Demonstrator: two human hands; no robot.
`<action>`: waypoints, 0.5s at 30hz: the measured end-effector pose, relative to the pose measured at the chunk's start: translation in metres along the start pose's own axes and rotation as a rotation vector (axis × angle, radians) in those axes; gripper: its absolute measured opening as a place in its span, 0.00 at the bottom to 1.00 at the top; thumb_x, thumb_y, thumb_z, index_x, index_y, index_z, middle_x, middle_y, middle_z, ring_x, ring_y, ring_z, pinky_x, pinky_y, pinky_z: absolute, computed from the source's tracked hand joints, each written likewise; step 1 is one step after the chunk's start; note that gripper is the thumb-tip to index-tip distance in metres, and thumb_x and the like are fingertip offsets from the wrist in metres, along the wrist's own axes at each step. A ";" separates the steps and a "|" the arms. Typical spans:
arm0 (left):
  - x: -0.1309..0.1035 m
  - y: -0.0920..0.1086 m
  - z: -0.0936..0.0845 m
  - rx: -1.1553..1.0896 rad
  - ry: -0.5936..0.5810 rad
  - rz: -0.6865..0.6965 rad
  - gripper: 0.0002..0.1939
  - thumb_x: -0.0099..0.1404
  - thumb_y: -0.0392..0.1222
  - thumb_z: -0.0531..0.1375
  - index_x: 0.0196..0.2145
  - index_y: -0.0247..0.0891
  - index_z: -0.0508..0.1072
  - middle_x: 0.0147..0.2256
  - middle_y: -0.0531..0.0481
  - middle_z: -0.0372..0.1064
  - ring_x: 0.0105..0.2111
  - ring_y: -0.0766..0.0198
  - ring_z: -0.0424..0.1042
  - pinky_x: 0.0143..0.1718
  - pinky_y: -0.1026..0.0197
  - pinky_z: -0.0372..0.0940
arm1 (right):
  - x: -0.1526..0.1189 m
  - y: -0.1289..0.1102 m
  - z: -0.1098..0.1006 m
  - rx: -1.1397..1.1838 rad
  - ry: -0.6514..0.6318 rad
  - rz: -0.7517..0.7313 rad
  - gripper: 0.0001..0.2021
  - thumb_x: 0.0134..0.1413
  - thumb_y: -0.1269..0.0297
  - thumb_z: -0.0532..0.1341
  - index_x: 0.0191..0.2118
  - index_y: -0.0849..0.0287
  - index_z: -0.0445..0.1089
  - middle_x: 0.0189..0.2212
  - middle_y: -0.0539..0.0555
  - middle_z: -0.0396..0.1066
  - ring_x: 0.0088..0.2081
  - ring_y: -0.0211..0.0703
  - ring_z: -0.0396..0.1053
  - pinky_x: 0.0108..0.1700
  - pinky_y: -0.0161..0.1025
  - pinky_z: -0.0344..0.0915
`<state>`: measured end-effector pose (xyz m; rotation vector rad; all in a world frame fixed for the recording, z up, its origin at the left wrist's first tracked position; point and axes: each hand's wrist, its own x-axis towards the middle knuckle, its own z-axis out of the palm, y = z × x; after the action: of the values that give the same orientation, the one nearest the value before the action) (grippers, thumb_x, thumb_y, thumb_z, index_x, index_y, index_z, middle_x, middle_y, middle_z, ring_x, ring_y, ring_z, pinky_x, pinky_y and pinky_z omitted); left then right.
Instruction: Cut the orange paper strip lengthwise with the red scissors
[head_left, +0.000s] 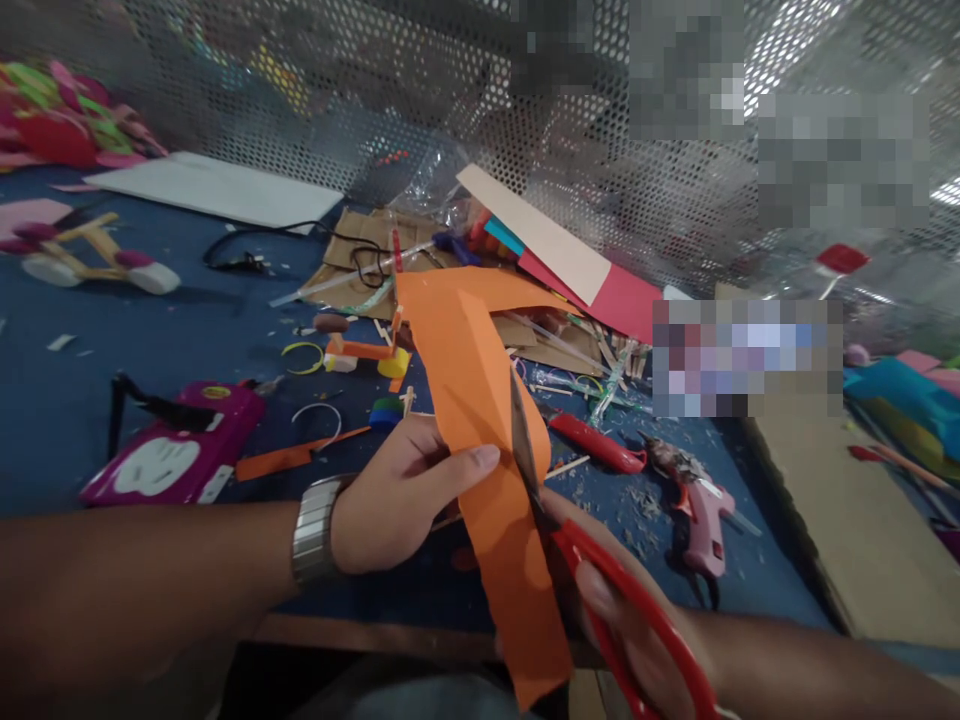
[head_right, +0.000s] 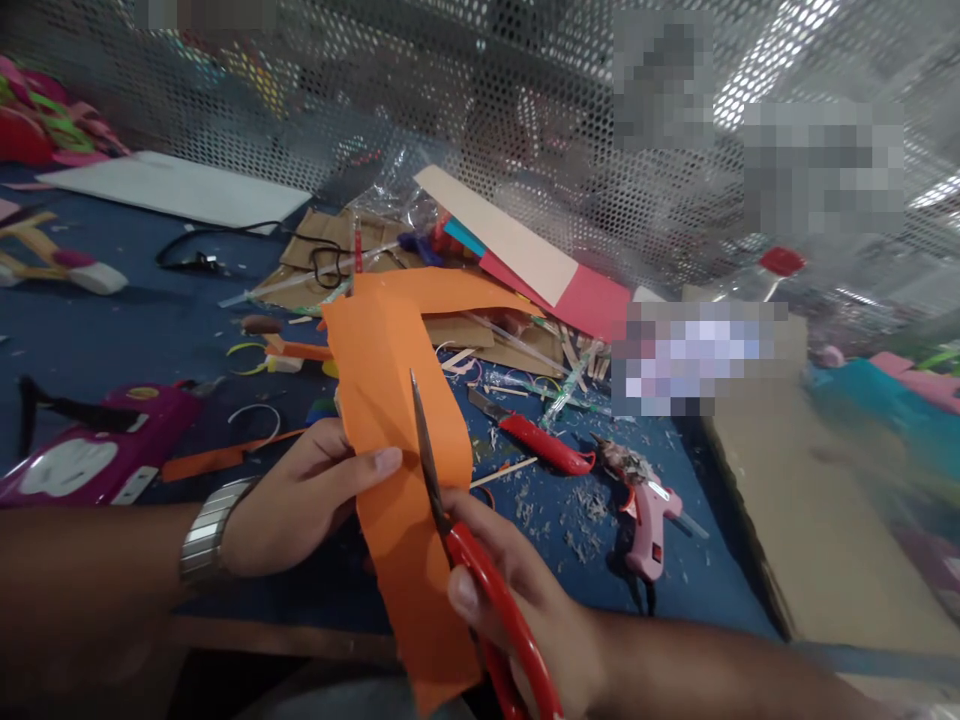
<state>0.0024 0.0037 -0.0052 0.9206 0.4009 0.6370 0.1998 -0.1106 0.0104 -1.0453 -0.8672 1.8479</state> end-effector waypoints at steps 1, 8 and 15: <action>0.000 0.001 0.000 0.020 -0.013 0.006 0.15 0.73 0.54 0.71 0.41 0.39 0.89 0.29 0.48 0.81 0.22 0.67 0.74 0.21 0.69 0.70 | 0.001 -0.001 0.000 0.014 -0.017 0.004 0.27 0.62 0.39 0.73 0.62 0.41 0.81 0.46 0.56 0.85 0.50 0.54 0.84 0.56 0.45 0.79; 0.001 0.004 -0.004 0.100 -0.107 0.098 0.12 0.80 0.45 0.65 0.48 0.44 0.91 0.38 0.47 0.88 0.35 0.64 0.84 0.43 0.66 0.79 | -0.001 0.010 -0.006 0.139 -0.106 0.057 0.27 0.65 0.41 0.71 0.67 0.32 0.75 0.64 0.50 0.78 0.60 0.54 0.79 0.61 0.43 0.75; 0.002 0.005 -0.002 0.099 -0.190 0.115 0.16 0.83 0.39 0.60 0.54 0.50 0.90 0.47 0.50 0.89 0.43 0.67 0.85 0.49 0.71 0.77 | -0.007 0.038 -0.012 0.254 -0.058 0.010 0.25 0.70 0.44 0.65 0.69 0.36 0.72 0.59 0.52 0.81 0.63 0.54 0.77 0.67 0.44 0.68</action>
<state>0.0011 0.0088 -0.0026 1.0949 0.2123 0.6324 0.2004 -0.1308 -0.0251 -0.8422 -0.6398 1.9459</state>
